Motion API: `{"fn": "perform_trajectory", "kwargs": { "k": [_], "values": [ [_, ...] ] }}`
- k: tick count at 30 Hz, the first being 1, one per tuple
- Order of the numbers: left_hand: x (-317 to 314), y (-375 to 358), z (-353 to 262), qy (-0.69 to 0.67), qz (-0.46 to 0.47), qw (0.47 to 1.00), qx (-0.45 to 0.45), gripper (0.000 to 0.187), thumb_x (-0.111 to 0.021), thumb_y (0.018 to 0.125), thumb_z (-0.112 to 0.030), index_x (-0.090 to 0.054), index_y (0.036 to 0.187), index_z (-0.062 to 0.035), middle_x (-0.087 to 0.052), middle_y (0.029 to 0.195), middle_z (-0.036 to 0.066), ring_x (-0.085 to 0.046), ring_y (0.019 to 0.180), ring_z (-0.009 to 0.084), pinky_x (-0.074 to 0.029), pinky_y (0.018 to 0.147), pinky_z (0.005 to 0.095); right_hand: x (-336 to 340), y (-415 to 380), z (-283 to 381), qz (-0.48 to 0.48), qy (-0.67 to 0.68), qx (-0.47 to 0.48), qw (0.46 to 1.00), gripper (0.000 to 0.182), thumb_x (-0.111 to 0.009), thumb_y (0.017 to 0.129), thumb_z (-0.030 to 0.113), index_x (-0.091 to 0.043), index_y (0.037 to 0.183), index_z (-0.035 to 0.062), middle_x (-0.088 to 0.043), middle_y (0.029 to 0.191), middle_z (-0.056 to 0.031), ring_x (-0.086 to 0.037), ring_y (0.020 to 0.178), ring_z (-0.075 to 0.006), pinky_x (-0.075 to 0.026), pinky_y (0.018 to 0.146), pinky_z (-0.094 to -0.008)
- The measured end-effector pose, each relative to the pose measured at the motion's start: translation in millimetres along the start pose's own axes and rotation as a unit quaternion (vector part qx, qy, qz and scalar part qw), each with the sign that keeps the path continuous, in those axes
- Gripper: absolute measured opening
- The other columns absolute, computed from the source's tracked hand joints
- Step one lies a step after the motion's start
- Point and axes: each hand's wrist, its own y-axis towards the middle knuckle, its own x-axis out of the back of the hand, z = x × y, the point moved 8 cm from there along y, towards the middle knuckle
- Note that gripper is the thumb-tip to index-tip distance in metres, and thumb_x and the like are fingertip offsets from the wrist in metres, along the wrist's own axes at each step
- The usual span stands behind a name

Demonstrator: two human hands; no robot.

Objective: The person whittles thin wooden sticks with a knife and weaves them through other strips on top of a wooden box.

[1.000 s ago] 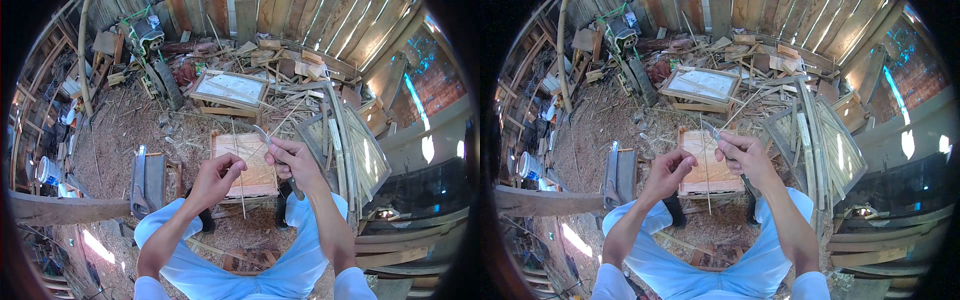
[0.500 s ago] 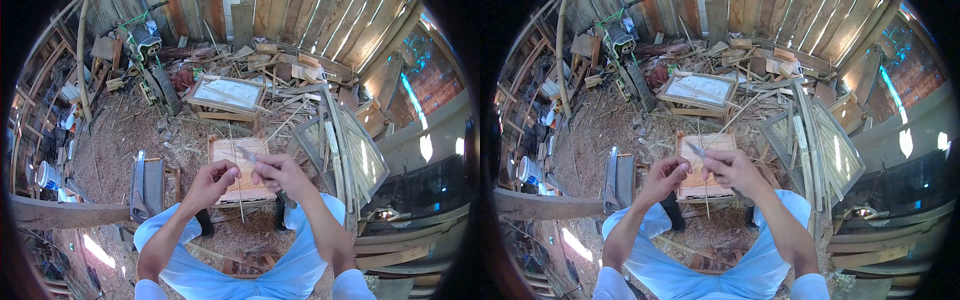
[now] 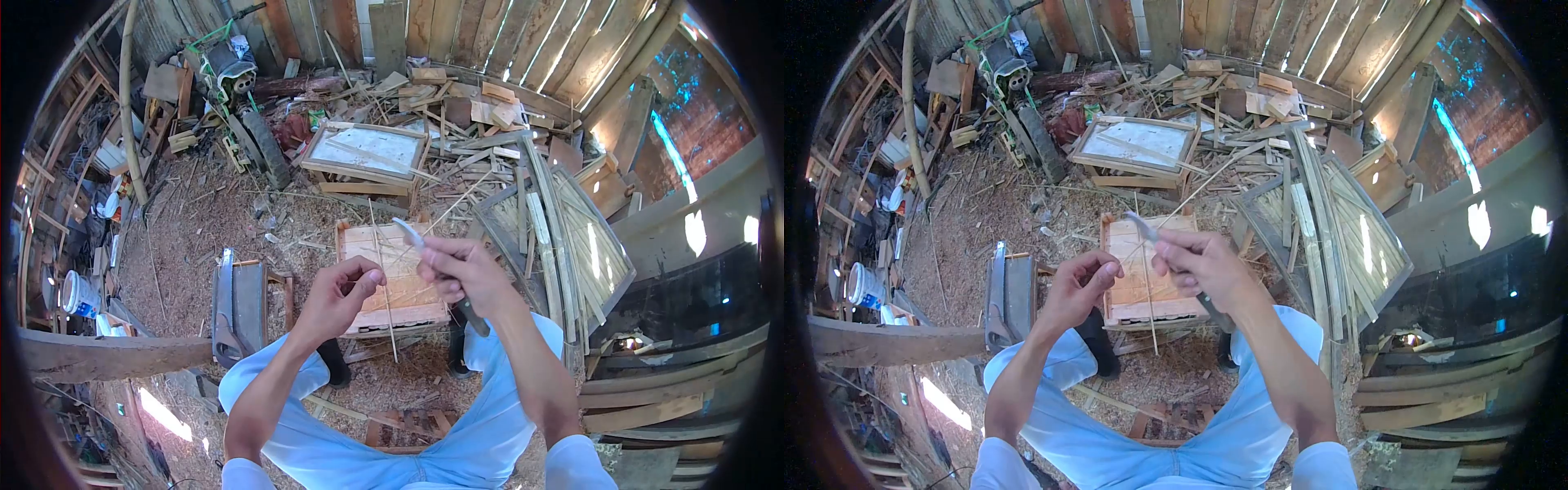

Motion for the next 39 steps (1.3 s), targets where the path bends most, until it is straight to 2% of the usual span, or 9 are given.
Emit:
{"fn": "perform_trajectory", "kwargs": {
  "k": [6,9,13,15,19,21,31,37,39],
  "values": [
    [-4,0,5,-0.051,0.063,0.995,0.065,0.021,-0.056,0.094,-0.023,-0.061,0.090,-0.0033,-0.048,0.068,-0.006,-0.037,0.057,0.0011,-0.029,0.048,0.0195,8,-2,8,-0.036,-0.009,0.018,0.999,0.034,-0.057,0.093,0.017,-0.055,0.124,0.0034,-0.053,0.074,0.0006,-0.035,0.049,-0.0001,-0.026,0.041,-0.0133],
    [-4,-1,4,-0.055,0.065,0.994,0.061,0.024,-0.056,0.095,-0.027,-0.061,0.089,-0.0040,-0.047,0.066,-0.006,-0.036,0.055,0.0013,-0.029,0.047,0.0197,9,-4,11,-0.042,-0.019,0.017,0.999,0.025,-0.056,0.093,0.015,-0.059,0.114,0.0006,-0.055,0.076,0.0005,-0.037,0.051,-0.0013,-0.028,0.042,-0.0152],
    [-3,-5,5,-0.042,0.065,0.995,0.059,0.025,-0.056,0.095,-0.028,-0.061,0.088,-0.0041,-0.047,0.065,-0.007,-0.035,0.053,0.0014,-0.028,0.047,0.0198,33,-8,26,-0.100,-0.015,0.039,0.994,0.030,-0.056,0.093,0.014,-0.057,0.120,0.0014,-0.054,0.076,0.0009,-0.037,0.051,-0.0011,-0.029,0.041,-0.0150],
    [-4,-6,1,-0.027,0.061,0.997,0.039,0.025,-0.056,0.095,-0.029,-0.059,0.088,-0.0049,-0.036,0.061,-0.008,-0.028,0.053,0.0019,-0.020,0.045,0.0203,37,-9,29,-0.073,0.045,0.058,0.995,0.030,-0.055,0.093,0.014,-0.056,0.121,0.0019,-0.053,0.075,0.0010,-0.037,0.051,-0.0010,-0.028,0.041,-0.0148],
    [-2,-7,2,-0.055,0.070,0.995,0.034,0.026,-0.056,0.095,-0.029,-0.059,0.088,-0.0046,-0.036,0.061,-0.008,-0.027,0.053,0.0021,-0.020,0.045,0.0203,43,-10,35,-0.068,0.069,0.076,0.992,0.027,-0.055,0.094,0.014,-0.058,0.117,0.0023,-0.053,0.075,0.0010,-0.037,0.051,-0.0011,-0.028,0.040,-0.0147],
    [-1,-8,5,-0.051,0.079,0.994,0.057,0.026,-0.055,0.095,-0.029,-0.060,0.088,-0.0044,-0.042,0.063,-0.007,-0.032,0.054,0.0013,-0.027,0.046,0.0195,48,-14,42,-0.083,0.062,0.100,0.990,0.024,-0.056,0.093,0.013,-0.058,0.114,0.0024,-0.054,0.075,-0.0003,-0.037,0.050,-0.0015,-0.029,0.040,-0.0146],
    [-2,-9,4,-0.022,0.084,0.995,0.057,0.023,-0.054,0.095,-0.026,-0.061,0.089,-0.0049,-0.040,0.063,-0.008,-0.032,0.055,0.0013,-0.027,0.047,0.0198,73,-21,53,-0.125,0.082,0.123,0.981,0.021,-0.057,0.092,0.011,-0.057,0.111,0.0017,-0.055,0.078,-0.0029,-0.038,0.050,-0.0023,-0.029,0.039,-0.0147],
    [5,-10,8,0.009,0.084,0.995,0.053,0.022,-0.054,0.095,-0.025,-0.061,0.090,-0.0048,-0.040,0.063,-0.008,-0.032,0.056,0.0017,-0.027,0.047,0.0199,92,-23,57,-0.142,0.052,0.149,0.977,0.029,-0.054,0.094,0.014,-0.054,0.120,0.0024,-0.053,0.078,0.0002,-0.036,0.051,-0.0016,-0.028,0.039,-0.0145],
    [12,-11,18,-0.051,0.087,0.993,0.056,0.022,-0.055,0.095,-0.025,-0.060,0.090,-0.0042,-0.041,0.064,-0.007,-0.033,0.055,0.0017,-0.027,0.047,0.0196,122,-37,77,-0.225,0.082,0.225,0.945,0.034,-0.052,0.095,0.014,-0.050,0.126,0.0027,-0.053,0.077,0.0008,-0.036,0.051,-0.0016,-0.027,0.039,-0.0147]
  ]
}}
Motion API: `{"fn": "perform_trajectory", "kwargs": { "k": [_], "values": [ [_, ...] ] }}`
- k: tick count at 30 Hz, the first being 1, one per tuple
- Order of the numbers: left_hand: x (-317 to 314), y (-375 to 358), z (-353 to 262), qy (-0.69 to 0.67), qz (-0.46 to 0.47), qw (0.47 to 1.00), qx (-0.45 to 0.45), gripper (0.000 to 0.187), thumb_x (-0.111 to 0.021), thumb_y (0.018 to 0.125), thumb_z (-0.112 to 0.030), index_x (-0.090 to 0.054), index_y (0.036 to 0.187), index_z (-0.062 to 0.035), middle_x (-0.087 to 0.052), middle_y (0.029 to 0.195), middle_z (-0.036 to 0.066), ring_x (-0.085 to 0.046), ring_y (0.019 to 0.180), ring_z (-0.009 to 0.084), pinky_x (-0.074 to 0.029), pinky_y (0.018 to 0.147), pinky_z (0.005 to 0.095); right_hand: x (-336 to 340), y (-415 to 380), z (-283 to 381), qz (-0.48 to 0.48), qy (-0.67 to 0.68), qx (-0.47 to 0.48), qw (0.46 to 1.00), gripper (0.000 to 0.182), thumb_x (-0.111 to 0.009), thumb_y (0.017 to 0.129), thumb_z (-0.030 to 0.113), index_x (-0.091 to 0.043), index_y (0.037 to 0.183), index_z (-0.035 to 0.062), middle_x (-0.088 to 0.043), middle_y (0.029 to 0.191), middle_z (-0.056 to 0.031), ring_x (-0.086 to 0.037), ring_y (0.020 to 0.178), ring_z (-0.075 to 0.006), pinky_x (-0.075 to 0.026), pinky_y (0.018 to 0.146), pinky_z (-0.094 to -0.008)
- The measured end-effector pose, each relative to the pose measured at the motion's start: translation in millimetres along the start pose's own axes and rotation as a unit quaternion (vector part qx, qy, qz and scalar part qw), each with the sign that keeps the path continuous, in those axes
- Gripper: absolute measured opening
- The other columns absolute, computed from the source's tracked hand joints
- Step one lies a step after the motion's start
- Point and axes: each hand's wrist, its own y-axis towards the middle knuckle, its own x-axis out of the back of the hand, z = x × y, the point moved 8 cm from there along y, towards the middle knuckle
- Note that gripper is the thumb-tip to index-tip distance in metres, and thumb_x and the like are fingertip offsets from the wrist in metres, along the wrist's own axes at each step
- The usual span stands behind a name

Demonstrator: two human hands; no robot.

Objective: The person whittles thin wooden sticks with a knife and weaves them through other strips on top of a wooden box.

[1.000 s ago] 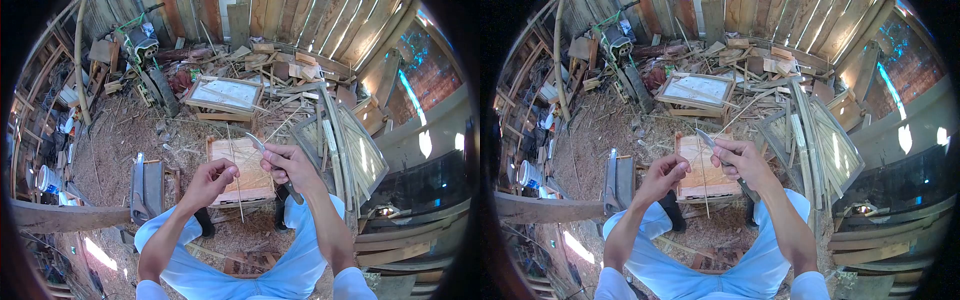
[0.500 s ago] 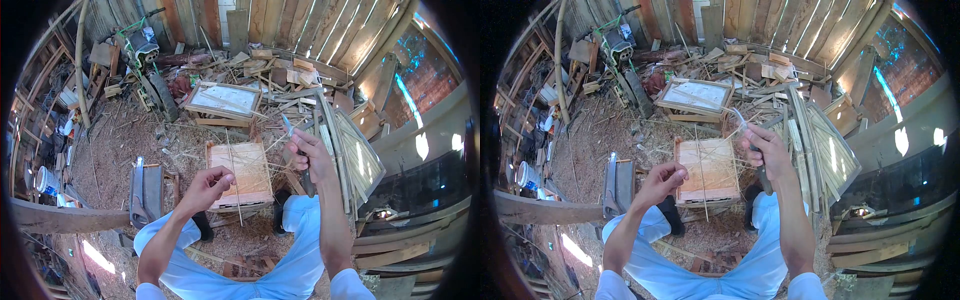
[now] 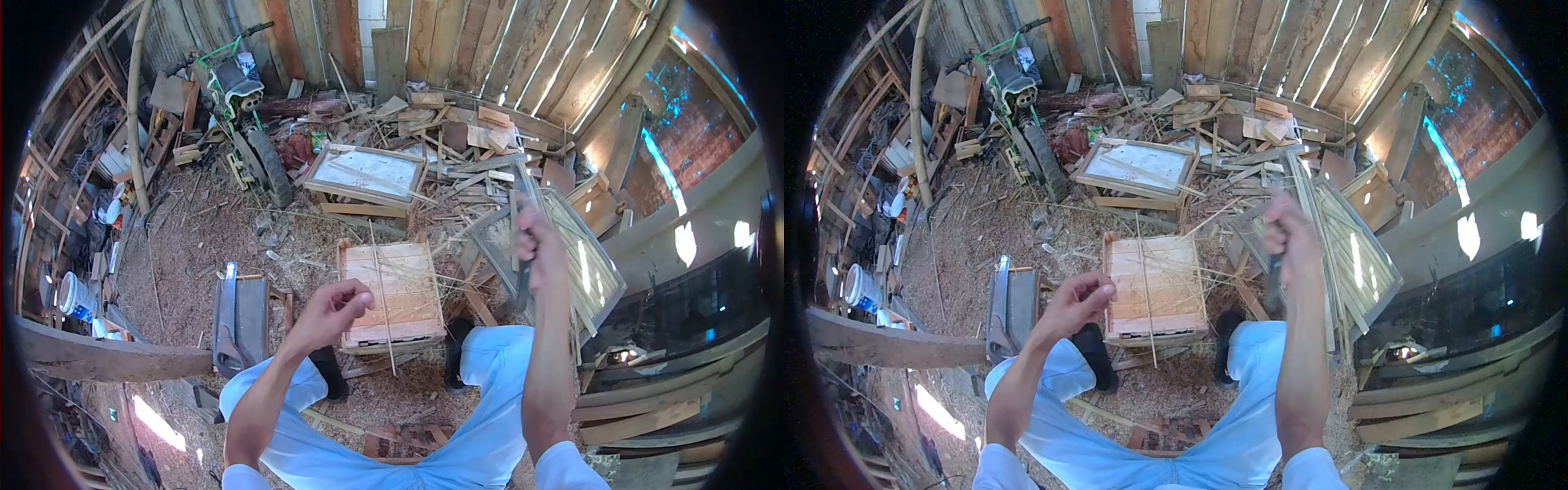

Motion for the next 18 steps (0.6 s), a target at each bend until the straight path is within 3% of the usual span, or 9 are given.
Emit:
{"fn": "perform_trajectory", "kwargs": {
  "k": [4,7,11,18],
  "values": [
    [16,3,5,-0.038,-0.040,0.998,0.023,0.024,-0.056,0.095,-0.027,-0.059,0.090,-0.0039,-0.043,0.065,-0.006,-0.033,0.055,0.0019,-0.027,0.047,0.0194,-9,-14,-8,-0.005,-0.057,0.001,0.998,0.037,-0.053,0.094,0.015,-0.049,0.129,0.0036,-0.055,0.076,-0.0005,-0.036,0.050,-0.0024,-0.028,0.040,-0.0153],
    [12,12,1,-0.032,-0.057,0.998,0.005,0.024,-0.055,0.095,-0.028,-0.059,0.089,-0.0042,-0.044,0.065,-0.005,-0.034,0.053,0.0023,-0.026,0.046,0.0190,-61,-37,-32,0.131,-0.106,-0.080,0.982,0.041,-0.053,0.094,0.015,-0.046,0.133,0.0038,-0.056,0.074,-0.0016,-0.037,0.049,-0.0027,-0.028,0.041,-0.0165],
    [-8,16,-6,-0.057,-0.020,0.998,0.009,0.025,-0.053,0.096,-0.028,-0.058,0.089,-0.0045,-0.038,0.062,-0.007,-0.029,0.052,0.0018,-0.023,0.045,0.0191,-106,-59,-82,0.228,-0.165,-0.180,0.943,0.045,-0.054,0.094,0.015,-0.043,0.136,0.0042,-0.056,0.073,-0.0016,-0.035,0.049,-0.0019,-0.027,0.041,-0.0160],
    [-24,16,-12,-0.113,0.033,0.993,0.024,0.024,-0.051,0.097,-0.027,-0.056,0.088,-0.0053,-0.031,0.060,-0.009,-0.024,0.052,0.0016,-0.019,0.044,0.0194,-113,-62,-101,0.263,-0.144,-0.202,0.932,0.035,-0.054,0.095,0.016,-0.053,0.127,0.0026,-0.056,0.074,-0.0007,-0.036,0.050,-0.0012,-0.026,0.042,-0.0167]
  ]
}}
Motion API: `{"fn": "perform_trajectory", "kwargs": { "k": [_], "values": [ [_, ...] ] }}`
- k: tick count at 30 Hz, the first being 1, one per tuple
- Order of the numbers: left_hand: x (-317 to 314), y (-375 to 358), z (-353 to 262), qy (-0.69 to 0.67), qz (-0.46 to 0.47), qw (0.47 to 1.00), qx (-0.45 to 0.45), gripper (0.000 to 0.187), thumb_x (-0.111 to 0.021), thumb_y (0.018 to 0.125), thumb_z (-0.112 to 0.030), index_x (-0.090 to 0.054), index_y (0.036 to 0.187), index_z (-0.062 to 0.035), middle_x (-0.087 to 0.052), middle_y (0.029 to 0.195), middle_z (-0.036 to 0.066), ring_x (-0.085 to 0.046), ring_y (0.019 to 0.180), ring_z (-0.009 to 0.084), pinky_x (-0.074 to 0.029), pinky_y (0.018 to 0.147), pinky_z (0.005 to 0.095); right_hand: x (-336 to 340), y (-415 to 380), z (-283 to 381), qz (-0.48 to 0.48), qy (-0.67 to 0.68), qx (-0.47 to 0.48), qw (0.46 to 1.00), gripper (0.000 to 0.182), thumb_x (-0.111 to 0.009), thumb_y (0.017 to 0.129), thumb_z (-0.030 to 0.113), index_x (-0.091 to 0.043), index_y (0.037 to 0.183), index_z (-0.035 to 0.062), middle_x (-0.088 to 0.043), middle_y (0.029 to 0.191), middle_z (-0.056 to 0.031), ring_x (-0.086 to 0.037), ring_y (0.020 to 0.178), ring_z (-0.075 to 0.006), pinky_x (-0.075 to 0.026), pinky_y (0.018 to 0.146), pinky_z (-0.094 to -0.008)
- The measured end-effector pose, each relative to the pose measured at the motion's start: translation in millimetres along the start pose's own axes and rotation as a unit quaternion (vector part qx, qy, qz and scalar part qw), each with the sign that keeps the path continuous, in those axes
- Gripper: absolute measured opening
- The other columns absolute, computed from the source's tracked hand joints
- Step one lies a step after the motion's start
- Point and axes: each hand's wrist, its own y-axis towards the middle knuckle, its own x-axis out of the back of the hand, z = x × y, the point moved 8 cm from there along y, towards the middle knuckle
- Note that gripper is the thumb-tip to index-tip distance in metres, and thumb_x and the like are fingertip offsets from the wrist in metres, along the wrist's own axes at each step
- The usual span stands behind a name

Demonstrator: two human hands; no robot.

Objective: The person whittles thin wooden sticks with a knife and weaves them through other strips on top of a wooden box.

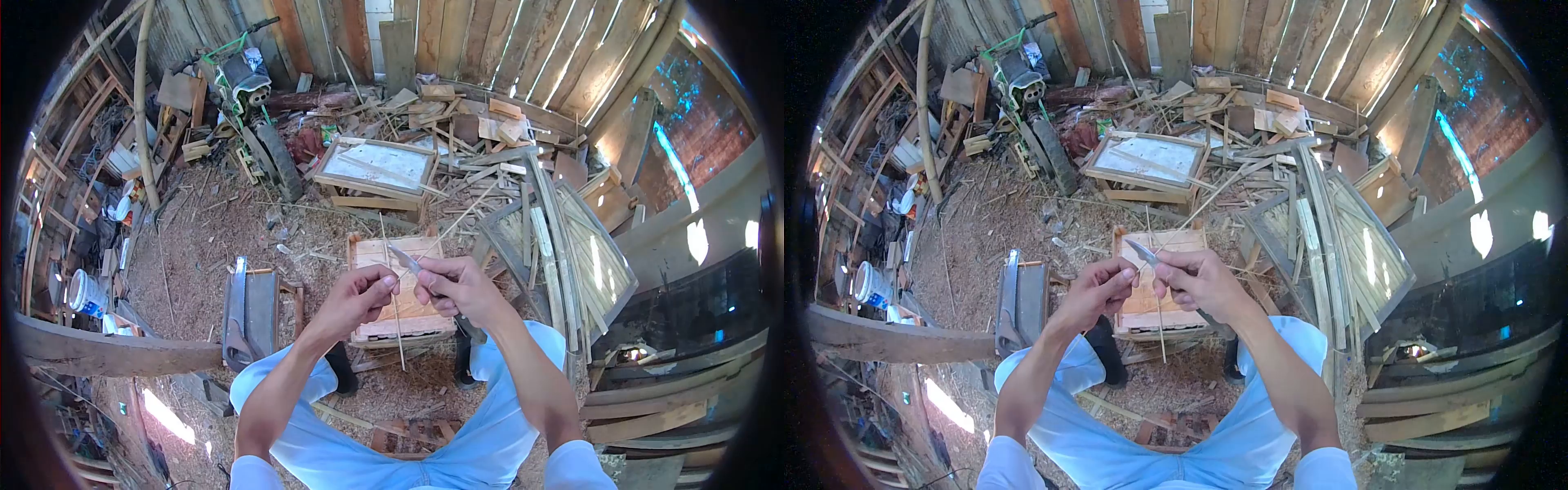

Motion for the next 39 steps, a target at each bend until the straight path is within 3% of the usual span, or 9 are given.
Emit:
{"fn": "perform_trajectory", "kwargs": {
  "k": [5,9,15,21,24,29,32,39],
  "values": [
    [3,-4,3,0.001,0.000,1.000,0.005,0.022,-0.052,0.097,-0.026,-0.055,0.087,-0.0068,-0.029,0.059,-0.009,-0.023,0.050,0.0021,-0.017,0.043,0.0201,22,-7,24,-0.080,0.020,0.033,0.996,0.029,-0.054,0.095,0.016,-0.058,0.121,0.0034,-0.056,0.073,0.0012,-0.037,0.050,-0.0009,-0.028,0.042,-0.0159],
    [5,-5,8,-0.019,0.005,1.000,0.011,0.022,-0.053,0.096,-0.026,-0.055,0.085,-0.0080,-0.029,0.059,-0.009,-0.023,0.049,0.0024,-0.016,0.042,0.0207,27,-7,22,-0.053,0.069,0.018,0.996,0.031,-0.054,0.095,0.014,-0.057,0.123,0.0036,-0.056,0.073,0.0008,-0.036,0.050,-0.0010,-0.027,0.042,-0.0163],
    [0,-2,3,-0.062,0.023,0.998,0.017,0.024,-0.051,0.097,-0.028,-0.055,0.086,-0.0069,-0.030,0.059,-0.009,-0.022,0.048,0.0019,-0.016,0.041,0.0196,-2,-2,-1,0.007,0.027,-0.019,0.999,0.032,-0.054,0.095,0.015,-0.056,0.124,0.0030,-0.056,0.074,0.0007,-0.037,0.051,-0.0016,-0.028,0.042,-0.0172],
    [1,-4,10,-0.085,0.036,0.995,0.038,0.023,-0.051,0.097,-0.028,-0.054,0.086,-0.0084,-0.030,0.059,-0.008,-0.021,0.046,0.0017,-0.014,0.040,0.0198,15,-10,20,-0.041,0.074,0.008,0.996,0.030,-0.055,0.094,0.016,-0.057,0.122,0.0051,-0.057,0.074,0.0002,-0.035,0.047,-0.0012,-0.027,0.041,-0.0171],
    [-2,-1,12,-0.093,0.045,0.994,0.043,0.023,-0.051,0.097,-0.028,-0.054,0.086,-0.0087,-0.031,0.059,-0.008,-0.021,0.046,0.0018,-0.014,0.040,0.0200,-10,-5,-5,0.032,0.067,-0.037,0.997,0.034,-0.057,0.094,0.017,-0.055,0.124,0.0036,-0.059,0.076,-0.0007,-0.037,0.048,-0.0011,-0.027,0.041,-0.0166],
    [-4,-1,8,-0.101,0.022,0.993,0.049,0.020,-0.052,0.096,-0.025,-0.051,0.086,-0.0073,-0.029,0.057,-0.008,-0.019,0.045,0.0017,-0.012,0.039,0.0205,-3,-4,-3,0.005,0.067,-0.058,0.996,0.036,-0.058,0.093,0.019,-0.054,0.126,0.0063,-0.055,0.074,0.0011,-0.035,0.047,0.0000,-0.026,0.041,-0.0146],
    [-6,-1,7,-0.096,0.029,0.994,0.045,0.021,-0.052,0.096,-0.025,-0.051,0.085,-0.0068,-0.028,0.057,-0.009,-0.018,0.045,0.0018,-0.012,0.039,0.0205,21,-7,15,-0.046,0.100,-0.003,0.994,0.032,-0.057,0.093,0.017,-0.057,0.122,0.0030,-0.056,0.075,-0.0002,-0.038,0.049,-0.0011,-0.028,0.041,-0.0153],
    [-5,-5,16,-0.125,0.062,0.988,0.070,0.021,-0.050,0.097,-0.025,-0.050,0.086,-0.0069,-0.028,0.057,-0.009,-0.019,0.045,0.0019,-0.013,0.039,0.0206,40,-15,28,-0.059,0.091,0.016,0.994,0.030,-0.059,0.092,0.017,-0.058,0.119,0.0028,-0.055,0.075,-0.0003,-0.038,0.049,-0.0009,-0.028,0.040,-0.0150]
  ]
}}
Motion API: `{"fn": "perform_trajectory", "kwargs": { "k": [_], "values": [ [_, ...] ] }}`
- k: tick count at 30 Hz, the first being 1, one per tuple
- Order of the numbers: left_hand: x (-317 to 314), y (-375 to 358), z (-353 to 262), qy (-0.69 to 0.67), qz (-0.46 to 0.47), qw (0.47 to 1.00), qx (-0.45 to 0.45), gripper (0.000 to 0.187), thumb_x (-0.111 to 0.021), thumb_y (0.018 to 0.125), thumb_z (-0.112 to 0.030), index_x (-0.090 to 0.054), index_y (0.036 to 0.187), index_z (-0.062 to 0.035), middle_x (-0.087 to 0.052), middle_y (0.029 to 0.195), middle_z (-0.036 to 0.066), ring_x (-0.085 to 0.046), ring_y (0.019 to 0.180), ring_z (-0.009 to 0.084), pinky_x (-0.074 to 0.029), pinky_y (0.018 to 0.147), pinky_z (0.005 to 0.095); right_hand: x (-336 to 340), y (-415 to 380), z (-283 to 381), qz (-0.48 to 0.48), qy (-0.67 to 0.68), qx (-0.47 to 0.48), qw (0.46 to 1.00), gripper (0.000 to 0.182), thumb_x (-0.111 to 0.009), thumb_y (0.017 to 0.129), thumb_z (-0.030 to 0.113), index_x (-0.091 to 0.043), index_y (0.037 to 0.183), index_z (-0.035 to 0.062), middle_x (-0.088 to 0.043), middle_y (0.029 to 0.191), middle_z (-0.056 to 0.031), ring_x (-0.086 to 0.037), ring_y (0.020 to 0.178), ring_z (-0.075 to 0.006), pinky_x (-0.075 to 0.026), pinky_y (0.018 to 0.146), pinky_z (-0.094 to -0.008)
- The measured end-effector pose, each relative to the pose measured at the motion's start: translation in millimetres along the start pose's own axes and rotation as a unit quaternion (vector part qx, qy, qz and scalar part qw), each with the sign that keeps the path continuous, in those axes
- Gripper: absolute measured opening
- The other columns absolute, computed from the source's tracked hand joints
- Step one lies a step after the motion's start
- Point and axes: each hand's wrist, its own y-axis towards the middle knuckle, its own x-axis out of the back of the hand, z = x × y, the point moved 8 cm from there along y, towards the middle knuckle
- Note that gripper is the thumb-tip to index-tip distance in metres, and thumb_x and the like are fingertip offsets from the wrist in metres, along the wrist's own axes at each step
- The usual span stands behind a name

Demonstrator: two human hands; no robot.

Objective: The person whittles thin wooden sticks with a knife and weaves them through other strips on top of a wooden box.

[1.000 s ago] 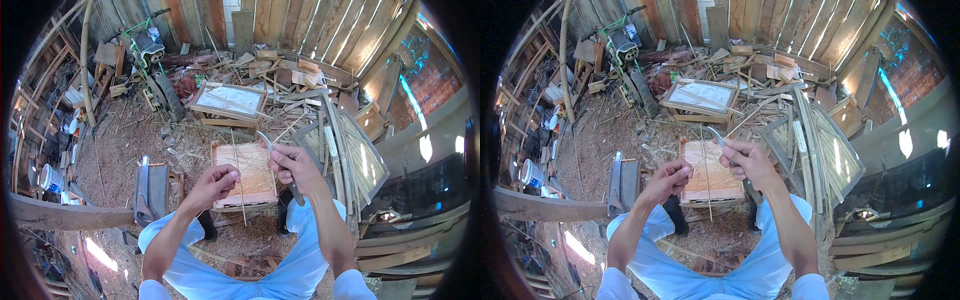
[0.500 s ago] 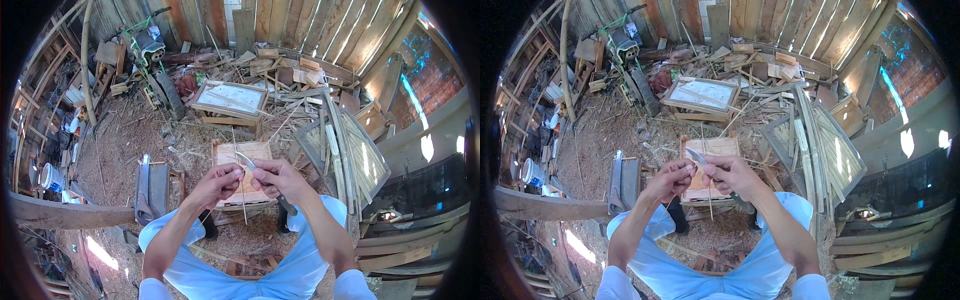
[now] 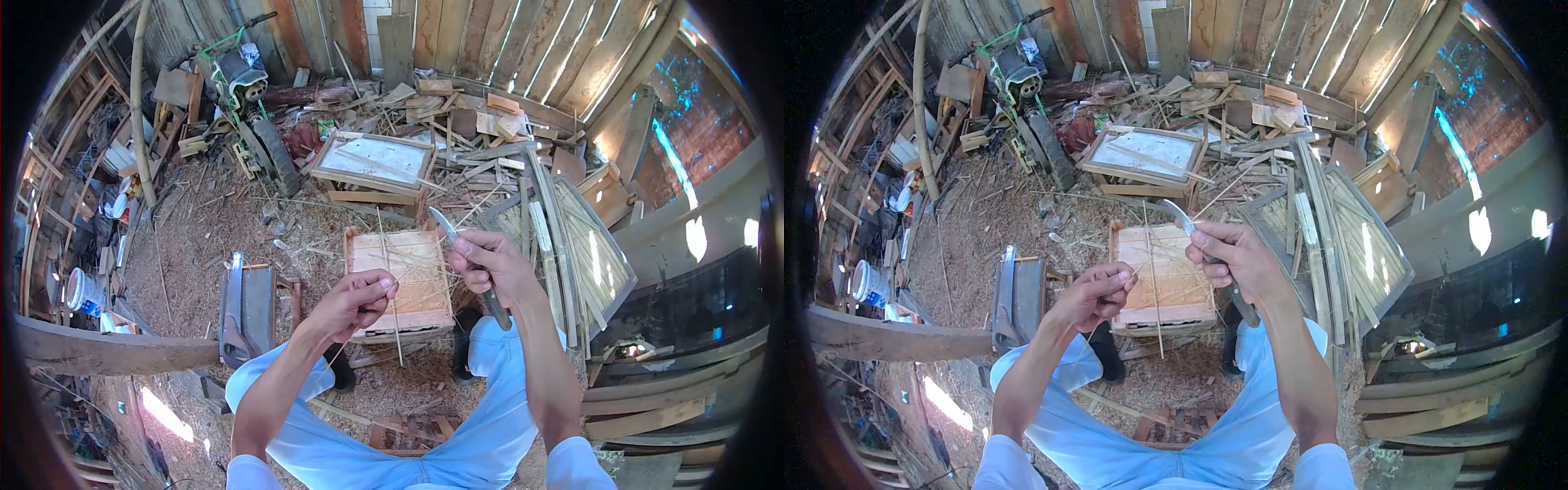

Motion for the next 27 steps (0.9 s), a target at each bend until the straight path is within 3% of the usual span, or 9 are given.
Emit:
{"fn": "perform_trajectory", "kwargs": {
  "k": [7,13,17,20,22,23,27],
  "values": [
    [-1,0,5,-0.029,0.000,0.999,0.020,0.020,-0.050,0.096,-0.023,-0.048,0.086,-0.0049,-0.027,0.058,-0.008,-0.019,0.045,0.0019,-0.014,0.038,0.0197,8,0,2,-0.020,-0.025,-0.003,0.999,0.024,-0.058,0.092,0.015,-0.059,0.111,0.0007,-0.055,0.074,-0.0005,-0.037,0.049,-0.0009,-0.028,0.040,-0.0148],
    [16,-6,17,-0.024,0.003,0.999,0.021,0.020,-0.048,0.098,-0.023,-0.051,0.087,-0.0058,-0.029,0.056,-0.008,-0.019,0.043,0.0026,-0.014,0.038,0.0206,57,-11,39,-0.103,0.018,0.088,0.991,0.033,-0.052,0.094,0.011,-0.053,0.126,0.0022,-0.053,0.074,0.0008,-0.036,0.049,-0.0020,-0.026,0.039,-0.0152],
    [12,-1,18,-0.012,0.038,0.999,0.013,0.016,-0.049,0.096,-0.019,-0.048,0.089,-0.0047,-0.030,0.061,-0.007,-0.023,0.046,0.0026,-0.014,0.038,0.0200,93,-17,51,-0.163,0.038,0.135,0.977,0.033,-0.051,0.094,0.011,-0.052,0.127,0.0032,-0.053,0.074,0.0009,-0.036,0.049,-0.0018,-0.027,0.039,-0.0148],
    [27,3,13,-0.090,0.007,0.996,-0.022,0.015,-0.049,0.097,-0.018,-0.049,0.091,-0.0047,-0.037,0.064,-0.005,-0.031,0.051,0.0040,-0.023,0.042,0.0198,107,-20,65,-0.197,0.045,0.207,0.957,0.034,-0.052,0.094,0.013,-0.051,0.127,0.0033,-0.053,0.075,0.0002,-0.036,0.049,-0.0018,-0.028,0.039,-0.0151],
    [40,21,-2,-0.045,-0.116,0.982,-0.142,0.015,-0.049,0.097,-0.019,-0.051,0.096,-0.0040,-0.044,0.069,-0.002,-0.042,0.061,0.0067,-0.034,0.052,0.0208,77,-10,34,-0.213,-0.072,0.114,0.968,0.034,-0.052,0.095,0.015,-0.051,0.127,0.0031,-0.056,0.076,-0.0014,-0.036,0.048,-0.0020,-0.029,0.039,-0.0160],
    [40,27,-9,-0.055,-0.097,0.981,-0.155,0.018,-0.052,0.096,-0.020,-0.053,0.103,-0.0034,-0.053,0.076,0.001,-0.052,0.076,0.0103,-0.044,0.066,0.0246,64,-1,25,-0.199,-0.103,0.111,0.968,0.032,-0.052,0.095,0.017,-0.053,0.125,0.0032,-0.062,0.082,-0.0050,-0.037,0.048,-0.0025,-0.030,0.039,-0.0168],
    [50,49,-18,-0.020,-0.172,0.967,-0.189,0.019,-0.056,0.094,-0.019,-0.055,0.105,-0.0031,-0.057,0.082,0.002,-0.058,0.080,0.0125,-0.049,0.071,0.0268,4,21,0,-0.119,-0.150,0.100,0.976,0.031,-0.056,0.094,0.021,-0.058,0.119,0.0032,-0.065,0.084,-0.0065,-0.039,0.049,-0.0023,-0.030,0.039,-0.0179]
  ]
}}
